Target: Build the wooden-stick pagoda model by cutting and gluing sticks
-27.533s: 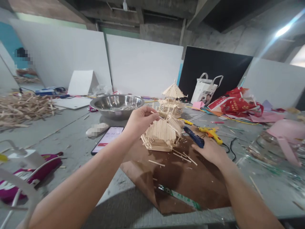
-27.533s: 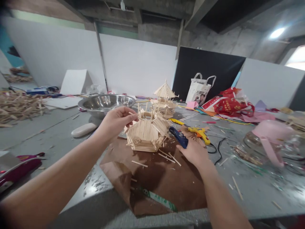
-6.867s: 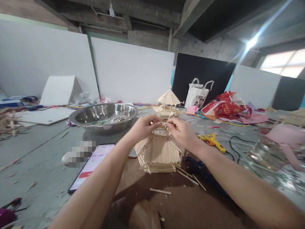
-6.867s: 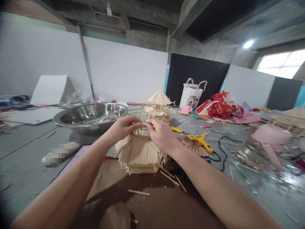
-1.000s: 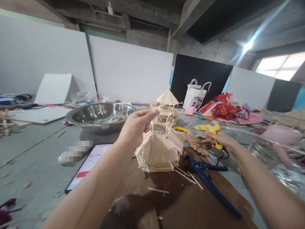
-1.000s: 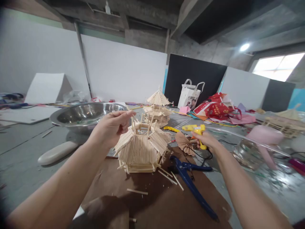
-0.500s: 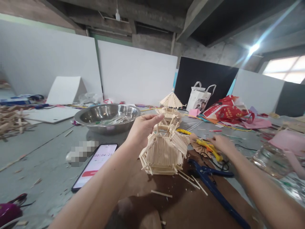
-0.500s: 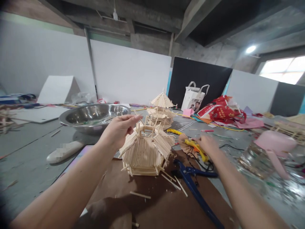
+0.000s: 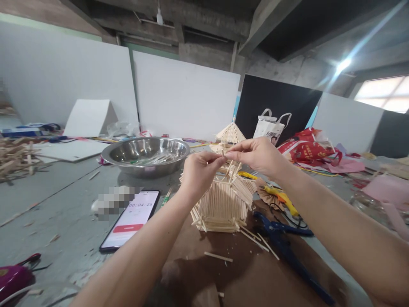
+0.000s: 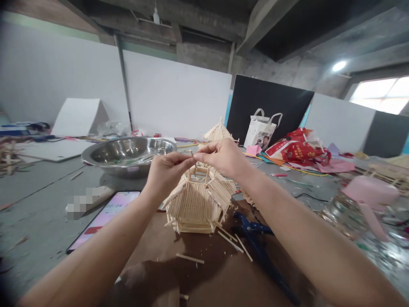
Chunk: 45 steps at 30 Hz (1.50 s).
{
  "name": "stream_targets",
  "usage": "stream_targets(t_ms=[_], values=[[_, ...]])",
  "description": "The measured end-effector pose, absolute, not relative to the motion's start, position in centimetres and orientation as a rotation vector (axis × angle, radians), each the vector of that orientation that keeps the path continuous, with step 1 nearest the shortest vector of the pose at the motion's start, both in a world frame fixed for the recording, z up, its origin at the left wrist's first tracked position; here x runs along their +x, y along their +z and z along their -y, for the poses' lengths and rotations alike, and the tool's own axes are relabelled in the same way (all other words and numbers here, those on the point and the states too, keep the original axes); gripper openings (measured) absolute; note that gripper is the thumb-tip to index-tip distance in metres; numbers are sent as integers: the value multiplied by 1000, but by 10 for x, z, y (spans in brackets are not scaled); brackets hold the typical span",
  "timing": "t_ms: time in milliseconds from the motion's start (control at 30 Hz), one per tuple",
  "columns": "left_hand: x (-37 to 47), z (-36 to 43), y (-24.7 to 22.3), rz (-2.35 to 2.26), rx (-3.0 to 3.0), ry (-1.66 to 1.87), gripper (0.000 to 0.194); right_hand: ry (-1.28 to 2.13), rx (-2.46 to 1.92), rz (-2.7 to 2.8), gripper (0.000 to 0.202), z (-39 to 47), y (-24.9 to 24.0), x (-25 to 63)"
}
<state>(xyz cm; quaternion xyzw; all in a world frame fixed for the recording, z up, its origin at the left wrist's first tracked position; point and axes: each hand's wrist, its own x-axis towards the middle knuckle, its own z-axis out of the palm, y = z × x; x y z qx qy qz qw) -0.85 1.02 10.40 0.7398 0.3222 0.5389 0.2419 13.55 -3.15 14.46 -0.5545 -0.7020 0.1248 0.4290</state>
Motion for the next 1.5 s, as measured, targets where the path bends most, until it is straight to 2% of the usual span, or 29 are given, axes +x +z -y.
stream_targets(t_ms=[467, 567, 700, 1000, 1267, 1500], values=[[-7, -16, 99, -940, 2135, 1490, 24, 71, -1376, 1781, 20, 27, 142, 124], [-11, -16, 105, -903, 2151, 1378, 21, -21, -1347, 1782, 17, 25, 143, 124], [-26, -18, 118, -892, 2230, 1166, 15, 46, -1304, 1794, 15, 20, 146, 132], [-27, -32, 108, -967, 2187, 1151, 12, 88, -1287, 2051, 13, 10, 148, 142], [-24, -33, 105, -1007, 2221, 955, 15, -124, -1392, 2245, 15, 11, 154, 135], [-22, -39, 99, -1001, 2215, 945, 16, -273, -1524, 2324, 14, 11, 159, 129]])
